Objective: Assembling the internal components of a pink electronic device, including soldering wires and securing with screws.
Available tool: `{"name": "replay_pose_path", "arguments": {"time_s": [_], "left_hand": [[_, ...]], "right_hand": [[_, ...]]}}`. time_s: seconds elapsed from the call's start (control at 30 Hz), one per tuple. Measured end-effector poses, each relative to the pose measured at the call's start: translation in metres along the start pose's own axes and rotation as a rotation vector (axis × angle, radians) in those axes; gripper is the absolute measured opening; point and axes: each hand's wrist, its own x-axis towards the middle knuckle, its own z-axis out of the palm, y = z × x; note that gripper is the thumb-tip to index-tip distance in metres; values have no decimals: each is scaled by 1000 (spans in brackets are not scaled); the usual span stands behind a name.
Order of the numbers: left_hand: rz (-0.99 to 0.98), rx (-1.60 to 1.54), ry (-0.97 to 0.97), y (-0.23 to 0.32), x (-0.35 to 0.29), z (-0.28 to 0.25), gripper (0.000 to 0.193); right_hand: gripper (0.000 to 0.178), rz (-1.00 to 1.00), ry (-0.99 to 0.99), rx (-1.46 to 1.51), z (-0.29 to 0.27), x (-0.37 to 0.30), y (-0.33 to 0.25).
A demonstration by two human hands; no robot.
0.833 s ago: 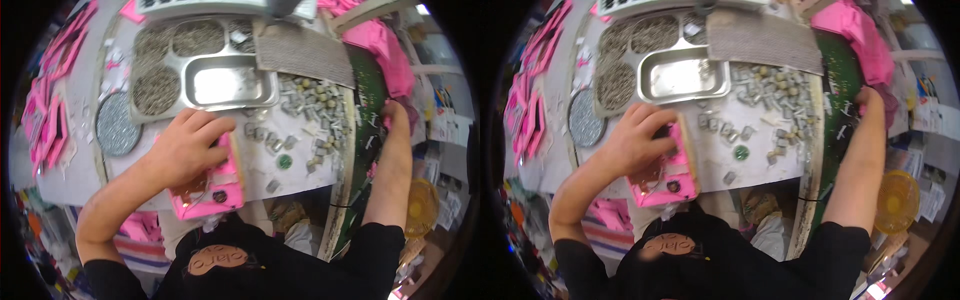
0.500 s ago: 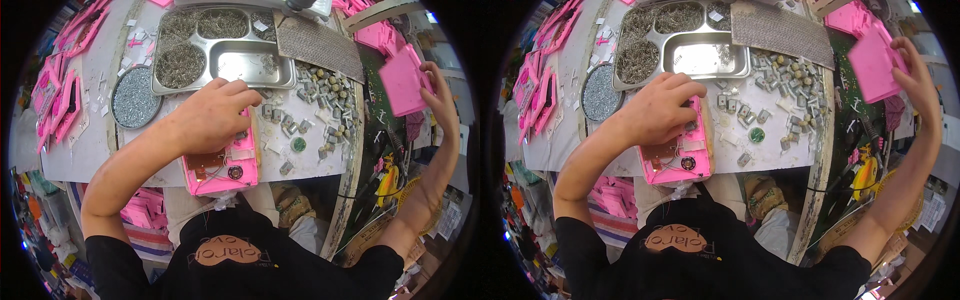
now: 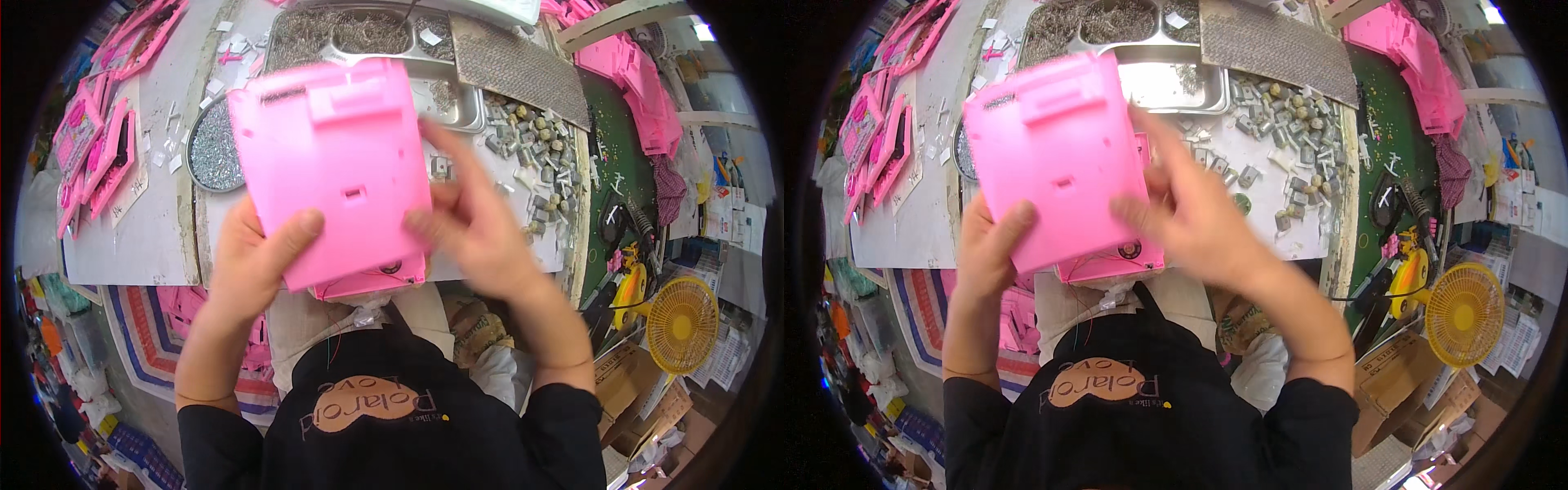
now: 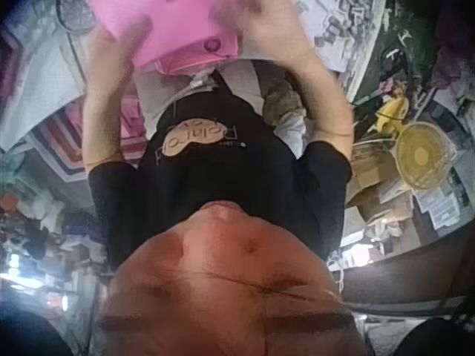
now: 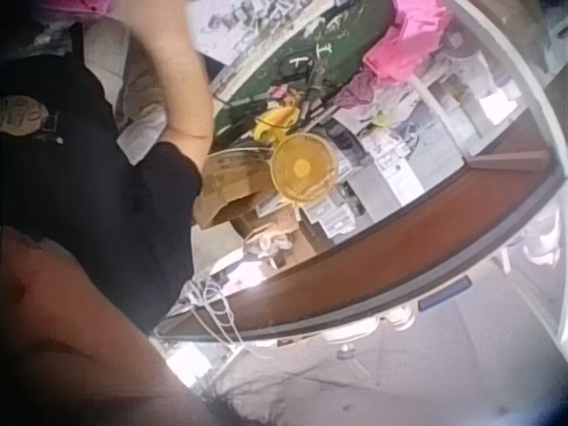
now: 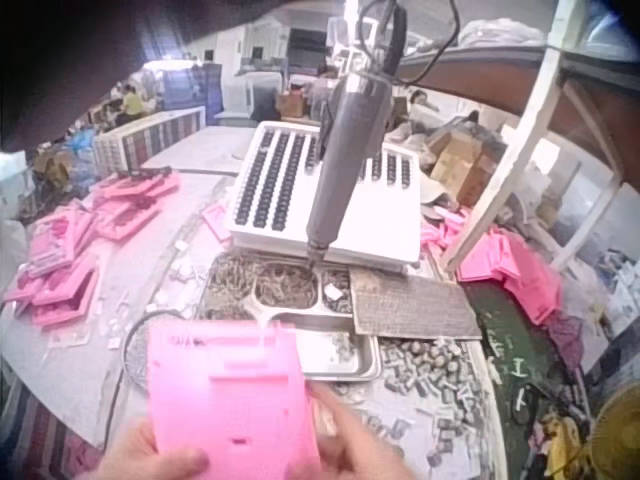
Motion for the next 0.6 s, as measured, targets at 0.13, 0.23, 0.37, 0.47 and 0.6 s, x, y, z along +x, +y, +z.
{"name": "replay_pose_path", "arguments": {"time_s": [0.13, 0.23, 0.37, 0.47, 0.6], "left_hand": [[196, 277, 185, -38, -10, 17, 84], [215, 854, 107, -48, -12, 3, 91], [340, 1092, 152, -53, -3, -3, 95], [316, 1123, 187, -52, -4, -6, 92], [274, 1055, 212, -54, -12, -5, 88]], "right_hand": [[82, 60, 159, -312, 18, -42, 35], [81, 1, 241, -605, 21, -54, 61], [78, -83, 210, -818, 18, -40, 69], [76, -99, 141, -841, 12, -30, 69], [73, -94, 82, -801, 8, -28, 66]]}}
